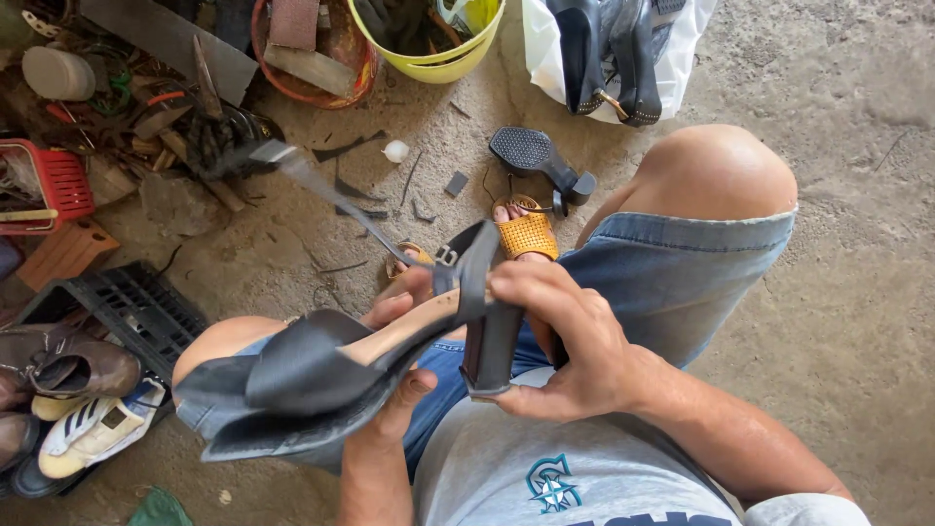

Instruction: Repairing a shoe by gluing the heel back on

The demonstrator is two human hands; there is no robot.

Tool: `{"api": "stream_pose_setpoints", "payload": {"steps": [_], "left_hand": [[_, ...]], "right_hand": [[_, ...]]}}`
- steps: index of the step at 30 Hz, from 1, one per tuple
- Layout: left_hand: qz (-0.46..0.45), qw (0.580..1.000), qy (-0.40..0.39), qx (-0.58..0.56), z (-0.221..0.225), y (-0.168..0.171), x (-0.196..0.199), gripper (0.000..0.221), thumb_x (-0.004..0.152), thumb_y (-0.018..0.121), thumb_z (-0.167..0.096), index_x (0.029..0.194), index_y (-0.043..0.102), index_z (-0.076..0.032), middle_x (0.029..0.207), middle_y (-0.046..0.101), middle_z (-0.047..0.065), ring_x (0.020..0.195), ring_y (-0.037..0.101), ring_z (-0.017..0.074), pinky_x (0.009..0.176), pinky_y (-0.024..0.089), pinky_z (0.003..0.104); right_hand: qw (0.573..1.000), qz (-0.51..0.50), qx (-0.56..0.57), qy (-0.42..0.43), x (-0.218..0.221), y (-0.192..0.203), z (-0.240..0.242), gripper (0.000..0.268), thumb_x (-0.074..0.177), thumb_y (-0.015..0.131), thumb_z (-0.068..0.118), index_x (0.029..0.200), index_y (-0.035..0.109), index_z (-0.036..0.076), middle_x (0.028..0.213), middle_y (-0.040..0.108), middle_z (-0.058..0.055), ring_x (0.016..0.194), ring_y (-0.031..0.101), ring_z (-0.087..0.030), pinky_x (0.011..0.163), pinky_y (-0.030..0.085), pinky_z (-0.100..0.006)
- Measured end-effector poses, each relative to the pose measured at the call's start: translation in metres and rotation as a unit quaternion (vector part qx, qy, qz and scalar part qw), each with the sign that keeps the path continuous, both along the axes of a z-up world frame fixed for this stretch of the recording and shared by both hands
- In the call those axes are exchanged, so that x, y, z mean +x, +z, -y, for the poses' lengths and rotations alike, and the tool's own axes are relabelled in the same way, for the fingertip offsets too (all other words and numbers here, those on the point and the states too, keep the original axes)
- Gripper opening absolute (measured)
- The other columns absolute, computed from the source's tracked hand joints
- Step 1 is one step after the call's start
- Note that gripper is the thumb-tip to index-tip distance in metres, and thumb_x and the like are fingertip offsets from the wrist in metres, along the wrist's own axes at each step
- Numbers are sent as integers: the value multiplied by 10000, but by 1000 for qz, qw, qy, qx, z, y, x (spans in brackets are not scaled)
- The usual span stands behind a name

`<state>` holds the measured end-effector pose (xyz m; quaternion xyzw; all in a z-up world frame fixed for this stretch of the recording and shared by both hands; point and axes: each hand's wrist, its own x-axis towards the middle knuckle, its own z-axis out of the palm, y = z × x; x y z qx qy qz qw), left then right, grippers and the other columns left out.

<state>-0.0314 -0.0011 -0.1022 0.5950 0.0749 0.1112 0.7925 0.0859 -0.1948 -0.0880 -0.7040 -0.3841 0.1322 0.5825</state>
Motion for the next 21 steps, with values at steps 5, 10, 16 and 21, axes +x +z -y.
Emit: {"api": "stream_pose_setpoints", "payload": {"steps": [5,10,16,21], "left_hand": [[-55,985,33,161,-11,12,8,917,883,695,-586,1500,416,31,1520,503,168,1459,498,305,1299,404,450],[2,997,-46,-56,-13,-29,0,983,888,770,-137,1629,131,-46,1479,523,269,1464,415,319,1211,348,437],[-83,985,-135,-69,-33,-32,-12,987,725,917,-179,1518,365,18,1462,570,211,1330,572,229,1134,459,378],[-141,977,-101,126,-55,13,-6,547,841,785,-385,1288,613,-122,1426,611,122,1568,344,288,1284,242,480]], "right_hand": [[890,-450,63,50,-1,-12,-9,800,864,734,541,1400,490,0,1103,598,-80,891,620,-117,695,497,-229],[795,-603,49,30,-28,-35,-23,684,828,678,359,1325,564,-97,412,334,-3,334,300,-42,347,222,-186],[723,-685,58,68,-41,-59,-19,494,929,647,350,1209,620,-56,409,323,-14,300,276,-51,308,270,-186],[728,-680,-43,73,-19,-44,-28,585,954,450,516,1251,603,36,867,514,-86,344,260,-72,332,150,-230]]}}
